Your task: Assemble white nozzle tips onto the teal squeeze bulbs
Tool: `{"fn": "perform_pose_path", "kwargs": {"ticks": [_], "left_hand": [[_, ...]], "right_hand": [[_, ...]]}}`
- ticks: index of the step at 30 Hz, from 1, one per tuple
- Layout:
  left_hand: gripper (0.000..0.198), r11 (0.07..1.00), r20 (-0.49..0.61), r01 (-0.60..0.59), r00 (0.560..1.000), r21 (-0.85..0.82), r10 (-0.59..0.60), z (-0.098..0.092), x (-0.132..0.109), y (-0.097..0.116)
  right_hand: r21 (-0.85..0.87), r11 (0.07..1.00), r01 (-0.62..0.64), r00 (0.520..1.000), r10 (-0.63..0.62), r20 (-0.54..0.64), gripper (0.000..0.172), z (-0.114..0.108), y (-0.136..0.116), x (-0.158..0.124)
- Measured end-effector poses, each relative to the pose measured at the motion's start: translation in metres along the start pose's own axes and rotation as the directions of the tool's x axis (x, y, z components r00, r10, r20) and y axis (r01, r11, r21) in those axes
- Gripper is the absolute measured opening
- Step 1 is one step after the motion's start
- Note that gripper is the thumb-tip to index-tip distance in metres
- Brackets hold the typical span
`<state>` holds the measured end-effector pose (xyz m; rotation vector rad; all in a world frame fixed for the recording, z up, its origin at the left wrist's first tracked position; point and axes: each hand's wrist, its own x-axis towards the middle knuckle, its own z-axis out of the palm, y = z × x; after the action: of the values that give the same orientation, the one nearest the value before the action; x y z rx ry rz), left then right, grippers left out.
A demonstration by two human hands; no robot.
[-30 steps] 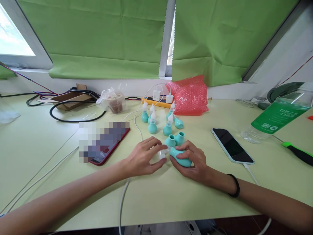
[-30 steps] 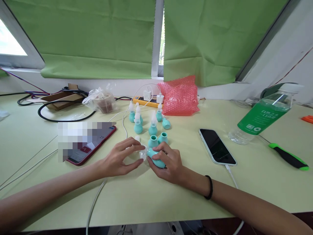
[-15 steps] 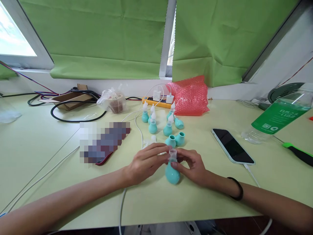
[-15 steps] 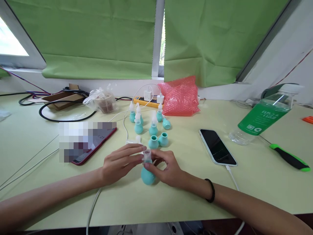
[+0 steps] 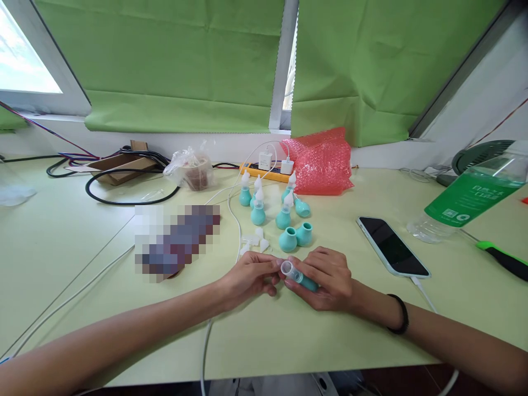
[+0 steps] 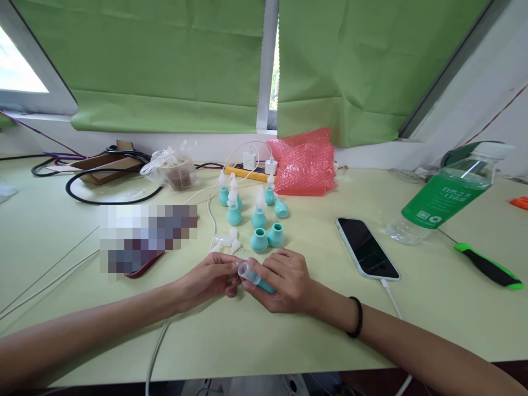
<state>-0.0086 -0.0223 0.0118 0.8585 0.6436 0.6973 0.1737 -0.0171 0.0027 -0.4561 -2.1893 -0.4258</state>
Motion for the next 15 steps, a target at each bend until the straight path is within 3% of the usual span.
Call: {"fn": "perform_pose_path", "kwargs": {"ticks": [7,15], "left_hand": [[0.011,0.99,0.017,0.059,0.998,0.13,-0.062,-0.01,0.0039,0.0083],[0.014,0.99,0.116,0.07,0.99,0.12,-0.084,-0.011,0.0033,0.008]], "right_hand": [[0.092,0.994,0.056,0.998,-0.058,0.029,0.04,-0.0038,-0.0002,0.005],[0.086,0.996,-0.014,1.0,0.015,-0.012,0.041,0.0014,0.0009,0.0005]]}}
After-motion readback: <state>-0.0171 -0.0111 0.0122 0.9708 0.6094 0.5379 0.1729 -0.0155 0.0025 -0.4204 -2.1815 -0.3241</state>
